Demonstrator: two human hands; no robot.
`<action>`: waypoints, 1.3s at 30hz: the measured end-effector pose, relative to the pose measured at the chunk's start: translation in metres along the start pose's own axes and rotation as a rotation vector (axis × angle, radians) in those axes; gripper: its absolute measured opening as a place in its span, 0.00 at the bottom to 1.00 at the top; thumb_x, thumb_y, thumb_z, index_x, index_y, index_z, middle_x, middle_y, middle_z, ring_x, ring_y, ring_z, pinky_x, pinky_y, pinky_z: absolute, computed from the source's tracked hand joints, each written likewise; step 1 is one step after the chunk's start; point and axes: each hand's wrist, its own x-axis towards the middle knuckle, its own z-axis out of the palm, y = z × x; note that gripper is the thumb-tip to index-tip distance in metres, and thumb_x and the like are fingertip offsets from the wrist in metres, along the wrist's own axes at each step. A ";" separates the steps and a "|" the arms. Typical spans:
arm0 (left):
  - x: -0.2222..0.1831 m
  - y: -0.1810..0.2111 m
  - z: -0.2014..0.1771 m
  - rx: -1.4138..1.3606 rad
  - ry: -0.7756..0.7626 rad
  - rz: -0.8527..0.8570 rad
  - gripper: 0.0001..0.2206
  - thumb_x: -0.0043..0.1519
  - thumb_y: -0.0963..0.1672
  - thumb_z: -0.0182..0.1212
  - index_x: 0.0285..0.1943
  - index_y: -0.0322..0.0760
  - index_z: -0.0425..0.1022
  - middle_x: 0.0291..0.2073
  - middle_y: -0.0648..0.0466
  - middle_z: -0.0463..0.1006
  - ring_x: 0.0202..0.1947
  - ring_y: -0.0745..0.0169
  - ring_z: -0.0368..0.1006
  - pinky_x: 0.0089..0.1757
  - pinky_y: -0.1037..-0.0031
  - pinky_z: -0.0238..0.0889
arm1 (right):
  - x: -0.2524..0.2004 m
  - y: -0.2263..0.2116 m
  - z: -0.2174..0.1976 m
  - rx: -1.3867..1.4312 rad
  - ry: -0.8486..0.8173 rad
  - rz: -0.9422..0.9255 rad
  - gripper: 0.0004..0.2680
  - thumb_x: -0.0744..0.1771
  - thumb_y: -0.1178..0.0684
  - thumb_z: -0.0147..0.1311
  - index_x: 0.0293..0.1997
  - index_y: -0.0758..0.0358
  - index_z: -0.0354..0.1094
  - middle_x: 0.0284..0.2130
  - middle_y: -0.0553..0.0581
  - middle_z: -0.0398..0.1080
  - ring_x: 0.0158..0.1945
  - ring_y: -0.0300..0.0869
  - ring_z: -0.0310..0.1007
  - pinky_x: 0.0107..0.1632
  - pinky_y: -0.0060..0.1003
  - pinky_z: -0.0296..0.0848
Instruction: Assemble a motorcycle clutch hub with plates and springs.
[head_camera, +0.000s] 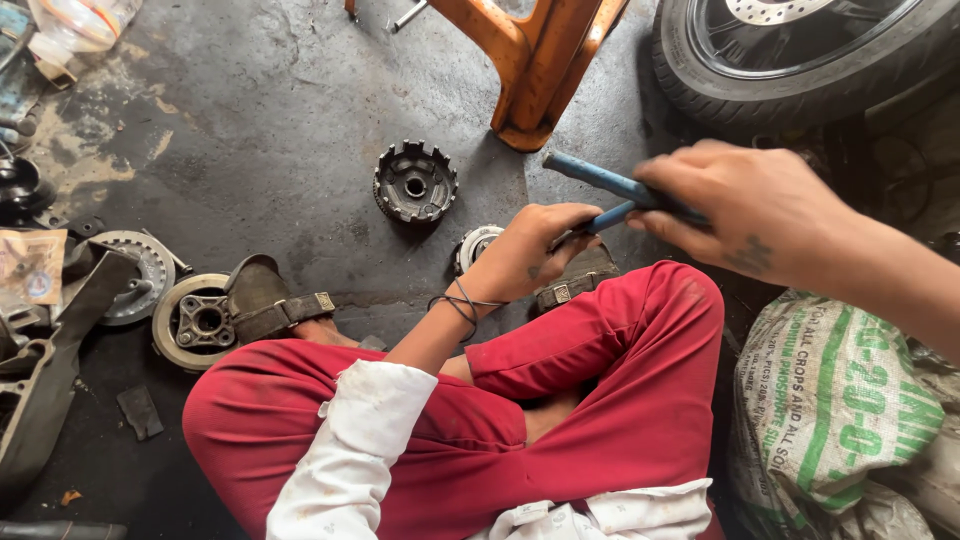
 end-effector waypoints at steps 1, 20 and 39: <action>-0.001 -0.002 -0.001 -0.004 -0.018 -0.023 0.11 0.63 0.39 0.64 0.53 0.31 0.74 0.36 0.40 0.78 0.34 0.42 0.77 0.38 0.63 0.69 | 0.004 -0.002 -0.003 0.098 -0.179 0.128 0.16 0.66 0.38 0.56 0.48 0.60 0.73 0.32 0.51 0.73 0.37 0.47 0.76 0.35 0.43 0.74; -0.015 -0.040 -0.042 0.255 -0.115 -0.208 0.08 0.56 0.38 0.61 0.43 0.34 0.79 0.31 0.40 0.80 0.36 0.37 0.76 0.39 0.57 0.69 | 0.025 -0.005 -0.004 0.091 -0.083 -0.016 0.12 0.65 0.48 0.57 0.51 0.59 0.74 0.36 0.53 0.73 0.40 0.48 0.74 0.40 0.43 0.73; -0.001 0.003 -0.038 0.466 0.050 -0.107 0.11 0.63 0.46 0.68 0.35 0.31 0.77 0.29 0.38 0.78 0.32 0.32 0.72 0.37 0.52 0.66 | 0.051 -0.002 -0.021 -0.093 -0.201 0.116 0.30 0.62 0.50 0.53 0.75 0.49 0.49 0.51 0.53 0.74 0.55 0.47 0.74 0.55 0.41 0.71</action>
